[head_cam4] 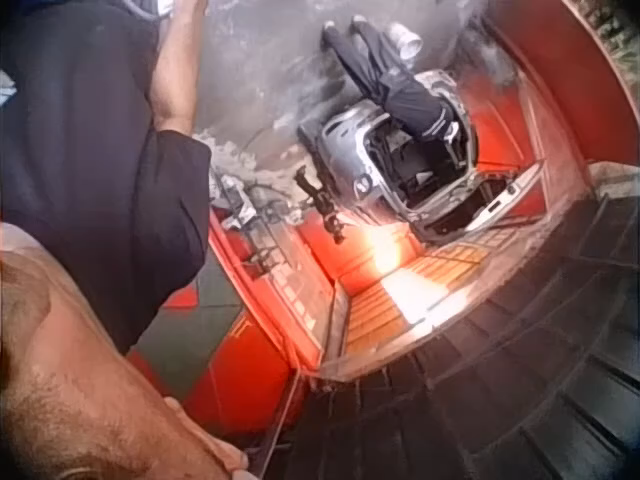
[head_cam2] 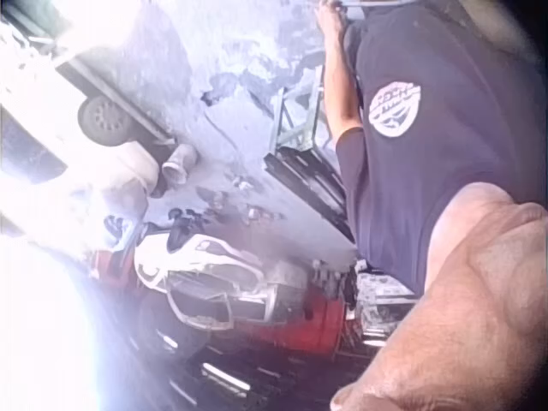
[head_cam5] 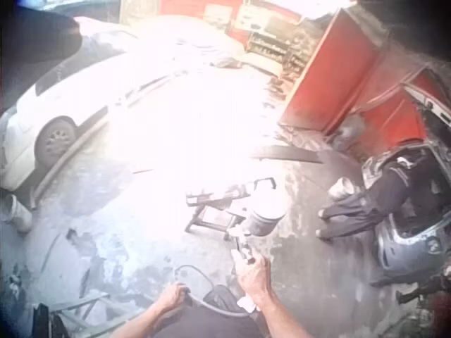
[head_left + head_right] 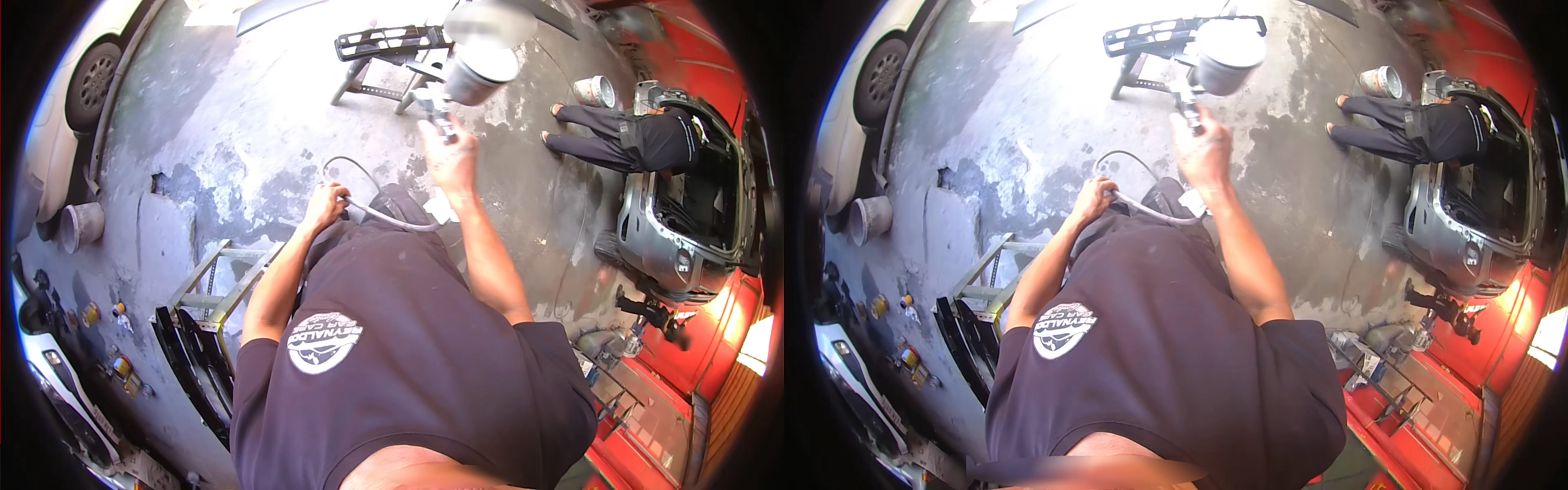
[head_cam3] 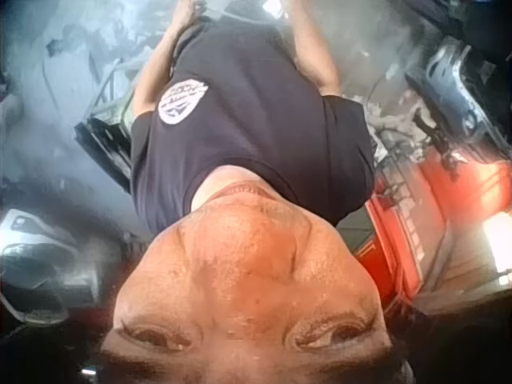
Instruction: Preparing paint and spray painting an automotive part.
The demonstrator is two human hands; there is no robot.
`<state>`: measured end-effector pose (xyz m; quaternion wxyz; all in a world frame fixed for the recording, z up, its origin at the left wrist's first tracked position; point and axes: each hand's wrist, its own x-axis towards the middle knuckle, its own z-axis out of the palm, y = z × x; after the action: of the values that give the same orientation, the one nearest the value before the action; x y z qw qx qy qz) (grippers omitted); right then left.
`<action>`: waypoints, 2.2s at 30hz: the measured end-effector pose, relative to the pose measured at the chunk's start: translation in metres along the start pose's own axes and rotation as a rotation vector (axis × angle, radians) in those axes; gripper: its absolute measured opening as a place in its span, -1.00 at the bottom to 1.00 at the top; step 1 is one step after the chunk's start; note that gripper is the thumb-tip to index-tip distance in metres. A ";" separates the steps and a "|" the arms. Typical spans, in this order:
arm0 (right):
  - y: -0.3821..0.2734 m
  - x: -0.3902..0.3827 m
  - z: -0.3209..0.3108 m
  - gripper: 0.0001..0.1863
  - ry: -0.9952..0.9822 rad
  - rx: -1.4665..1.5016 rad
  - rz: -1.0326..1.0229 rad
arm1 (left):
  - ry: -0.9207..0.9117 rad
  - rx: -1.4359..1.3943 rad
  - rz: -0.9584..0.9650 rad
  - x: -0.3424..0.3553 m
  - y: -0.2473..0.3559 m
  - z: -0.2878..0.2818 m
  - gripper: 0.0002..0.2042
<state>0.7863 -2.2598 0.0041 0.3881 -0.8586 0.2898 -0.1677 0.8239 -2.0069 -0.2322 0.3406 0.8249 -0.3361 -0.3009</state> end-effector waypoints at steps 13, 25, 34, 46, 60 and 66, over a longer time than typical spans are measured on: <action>-0.002 0.128 -0.010 -0.74 0.081 -0.190 -0.171 | -0.153 -0.070 0.121 0.048 0.051 -0.013 -0.74; 0.028 0.087 -0.061 -0.71 0.031 -0.187 0.060 | -0.306 0.025 0.154 0.088 0.057 0.001 -0.74; 0.034 0.063 -0.059 -0.73 0.229 0.002 0.362 | -0.439 0.091 0.287 0.123 0.037 -0.029 -0.79; -0.063 0.082 0.094 -0.76 0.410 0.028 0.418 | -0.746 0.134 0.467 0.203 -0.092 -0.182 -0.80; -0.154 0.149 0.177 -0.68 0.535 -0.260 0.589 | -1.063 -0.195 0.545 0.235 -0.152 -0.312 -0.81; -0.149 0.166 0.200 -0.65 0.762 -0.361 0.552 | -1.068 0.229 0.629 0.238 -0.173 -0.342 -0.81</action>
<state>1.0724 -2.1714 -0.0001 0.1301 -0.6811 0.6516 -0.3075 1.2733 -1.9707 -0.2273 0.1074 0.4540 -0.7164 -0.5188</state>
